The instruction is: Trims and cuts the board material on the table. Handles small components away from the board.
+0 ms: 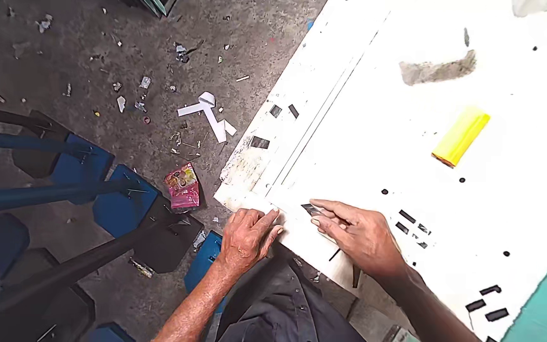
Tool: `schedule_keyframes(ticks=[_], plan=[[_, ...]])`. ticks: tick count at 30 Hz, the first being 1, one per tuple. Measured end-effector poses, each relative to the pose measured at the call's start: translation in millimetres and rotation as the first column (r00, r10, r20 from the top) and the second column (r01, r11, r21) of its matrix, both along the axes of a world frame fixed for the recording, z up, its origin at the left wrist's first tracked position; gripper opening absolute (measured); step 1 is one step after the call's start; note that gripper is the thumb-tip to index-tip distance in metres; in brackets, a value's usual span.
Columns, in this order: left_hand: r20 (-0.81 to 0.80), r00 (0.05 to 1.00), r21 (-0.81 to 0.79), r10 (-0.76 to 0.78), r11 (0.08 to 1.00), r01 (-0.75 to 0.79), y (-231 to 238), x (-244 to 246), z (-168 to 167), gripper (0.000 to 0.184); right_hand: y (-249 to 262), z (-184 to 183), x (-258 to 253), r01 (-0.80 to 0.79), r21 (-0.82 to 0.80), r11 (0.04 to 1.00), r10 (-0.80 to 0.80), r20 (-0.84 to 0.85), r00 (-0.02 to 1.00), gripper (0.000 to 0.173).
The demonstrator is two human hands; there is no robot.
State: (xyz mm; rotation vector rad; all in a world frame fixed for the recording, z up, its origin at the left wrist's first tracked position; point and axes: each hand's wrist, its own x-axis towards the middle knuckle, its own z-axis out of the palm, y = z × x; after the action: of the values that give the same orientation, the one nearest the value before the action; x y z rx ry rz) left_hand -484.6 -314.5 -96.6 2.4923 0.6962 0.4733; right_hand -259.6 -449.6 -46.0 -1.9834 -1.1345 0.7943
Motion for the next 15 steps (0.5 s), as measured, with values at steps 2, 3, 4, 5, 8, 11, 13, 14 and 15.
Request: schedule_keyframes(ticks=[2, 3, 4, 5, 8, 11, 13, 14, 15], plan=[[0.0, 1.0, 0.01, 0.023, 1.0, -0.023, 9.2, 3.8, -10.4, 0.035, 30.6, -10.1, 7.4, -0.071, -0.014, 0.997, 0.071, 0.024, 0.997, 0.026], [0.003, 0.999, 0.019, 0.033, 0.999, -0.033, 12.2, 5.1, -15.8, 0.034, 43.0, -14.4, 10.8, -0.116, -0.04, 0.992, 0.117, 0.041, 0.992, 0.025], [0.003, 0.999, 0.03, 0.042, 0.999, -0.042, 13.6, 5.8, -20.3, 0.034, 52.9, -18.1, 13.2, -0.156, -0.07, 0.985, 0.16, 0.056, 0.985, 0.025], [0.002, 0.999, 0.044, 0.051, 0.998, -0.052, 13.8, 6.7, -23.8, 0.034, 60.9, -21.3, 15.0, -0.191, -0.096, 0.977, 0.198, 0.067, 0.978, 0.025], [-0.018, 0.996, 0.089, 0.087, 0.992, -0.085, 13.3, 9.8, -27.7, 0.036, 77.1, -29.1, 16.2, -0.251, -0.104, 0.963, 0.261, 0.1, 0.96, 0.025], [-0.023, 0.993, 0.091, 0.119, 0.989, -0.117, 12.9, 13.1, -28.4, 0.036, 85.5, -31.2, 16.5, -0.289, -0.098, 0.952, 0.299, 0.116, 0.947, 0.026], [-0.04, 0.991, 0.093, 0.13, 0.988, -0.126, 13.1, 14.3, -27.3, 0.035, 89.3, -31.2, 16.9, -0.328, -0.093, 0.94, 0.338, 0.122, 0.933, 0.026], [-0.044, 0.99, 0.091, 0.135, 0.987, -0.13, 13.2, 15.0, -27.2, 0.035, 91.0, -31.3, 17.7, -0.346, -0.09, 0.934, 0.355, 0.126, 0.926, 0.026], [-0.044, 0.99, 0.087, 0.136, 0.987, -0.132, 13.5, 15.7, -27.4, 0.035, 92.7, -31.3, 18.4, -0.358, -0.09, 0.929, 0.368, 0.135, 0.92, 0.026]])
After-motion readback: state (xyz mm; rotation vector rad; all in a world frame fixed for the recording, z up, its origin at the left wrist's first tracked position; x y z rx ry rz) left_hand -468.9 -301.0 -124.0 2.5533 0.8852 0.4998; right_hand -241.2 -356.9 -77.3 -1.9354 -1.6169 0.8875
